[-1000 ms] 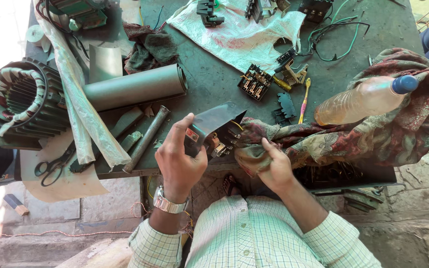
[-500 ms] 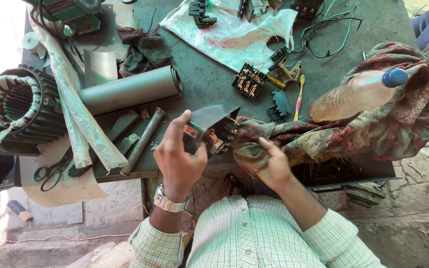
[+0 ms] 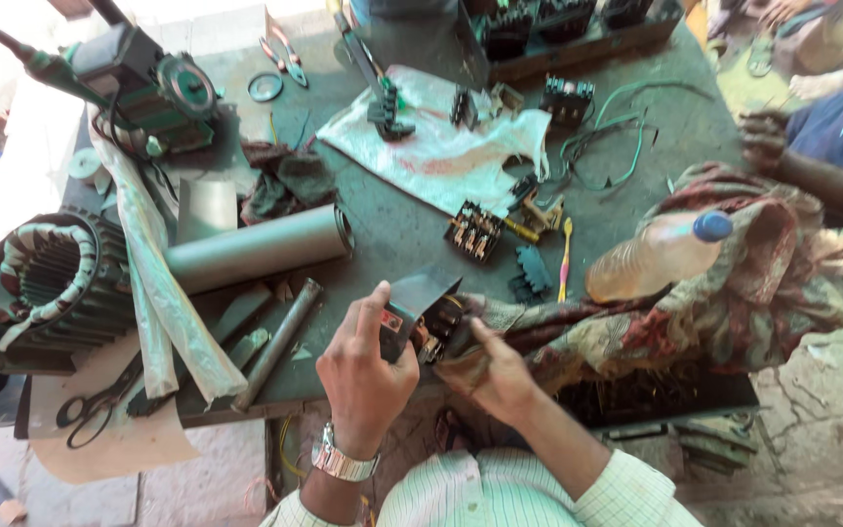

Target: The person cleans a small black electrical component using a patterned cloth, wiping its surfaces and terminals repeatedly. The person then places the component on the table and picks up a larger metal electrical box, wiping its exterior with the same cloth.

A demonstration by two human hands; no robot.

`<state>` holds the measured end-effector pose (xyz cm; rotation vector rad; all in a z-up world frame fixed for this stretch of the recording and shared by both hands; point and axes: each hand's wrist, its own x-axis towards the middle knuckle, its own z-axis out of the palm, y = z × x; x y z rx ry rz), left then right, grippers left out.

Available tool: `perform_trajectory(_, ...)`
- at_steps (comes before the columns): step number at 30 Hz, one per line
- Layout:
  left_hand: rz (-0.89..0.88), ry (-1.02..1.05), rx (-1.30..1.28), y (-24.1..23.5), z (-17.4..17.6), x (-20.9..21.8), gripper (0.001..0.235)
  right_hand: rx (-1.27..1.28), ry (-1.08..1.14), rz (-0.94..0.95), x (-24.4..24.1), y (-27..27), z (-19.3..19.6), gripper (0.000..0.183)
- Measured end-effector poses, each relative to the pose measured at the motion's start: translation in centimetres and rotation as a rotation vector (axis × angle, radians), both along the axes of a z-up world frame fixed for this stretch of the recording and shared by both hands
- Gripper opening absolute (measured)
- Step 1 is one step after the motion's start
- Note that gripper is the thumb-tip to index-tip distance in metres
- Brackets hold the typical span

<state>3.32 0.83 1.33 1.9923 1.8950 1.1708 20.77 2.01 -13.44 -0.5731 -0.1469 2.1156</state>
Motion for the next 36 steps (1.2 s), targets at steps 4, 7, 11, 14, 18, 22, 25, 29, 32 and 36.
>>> perform_trajectory(4,0.004,-0.022,-0.006,0.3,0.1,-0.5,0.061,-0.013,-0.010,-0.002,0.0,-0.4,0.4,0.044)
perform_trajectory(7,-0.014,-0.016,0.079,0.4,0.4,-0.6,0.060,-0.007,-0.050,0.013,1.2,-0.5,0.7,0.047)
perform_trajectory(11,-0.020,0.005,-0.020,0.7,0.2,0.0,0.057,0.116,0.088,0.113,1.1,0.3,-0.2,0.050)
perform_trajectory(14,-0.008,0.016,-0.079,1.1,0.3,0.1,0.060,0.084,0.127,0.093,0.7,0.7,-0.3,0.053)
perform_trajectory(18,-0.005,0.020,-0.053,1.1,0.7,0.0,0.059,0.014,0.084,0.043,1.2,-0.6,1.4,0.052)
perform_trajectory(22,-0.040,0.009,-0.019,0.8,0.5,0.2,0.064,-0.031,0.183,0.064,0.3,-0.1,1.4,0.053)
perform_trajectory(25,-0.029,0.007,-0.010,0.9,0.1,-0.3,0.063,0.008,0.188,0.089,-0.1,0.3,-0.3,0.053)
perform_trajectory(29,0.034,0.055,0.045,0.7,-0.2,-0.6,0.062,0.101,0.085,0.078,1.2,-0.7,-1.7,0.051)
perform_trajectory(32,0.018,0.067,-0.012,0.7,-0.4,-0.6,0.065,-0.041,0.056,-0.025,1.0,-1.1,-1.8,0.040)
perform_trajectory(36,0.030,0.090,-0.030,0.9,-0.7,-0.4,0.063,0.048,0.049,0.035,-0.5,-1.0,-1.6,0.034)
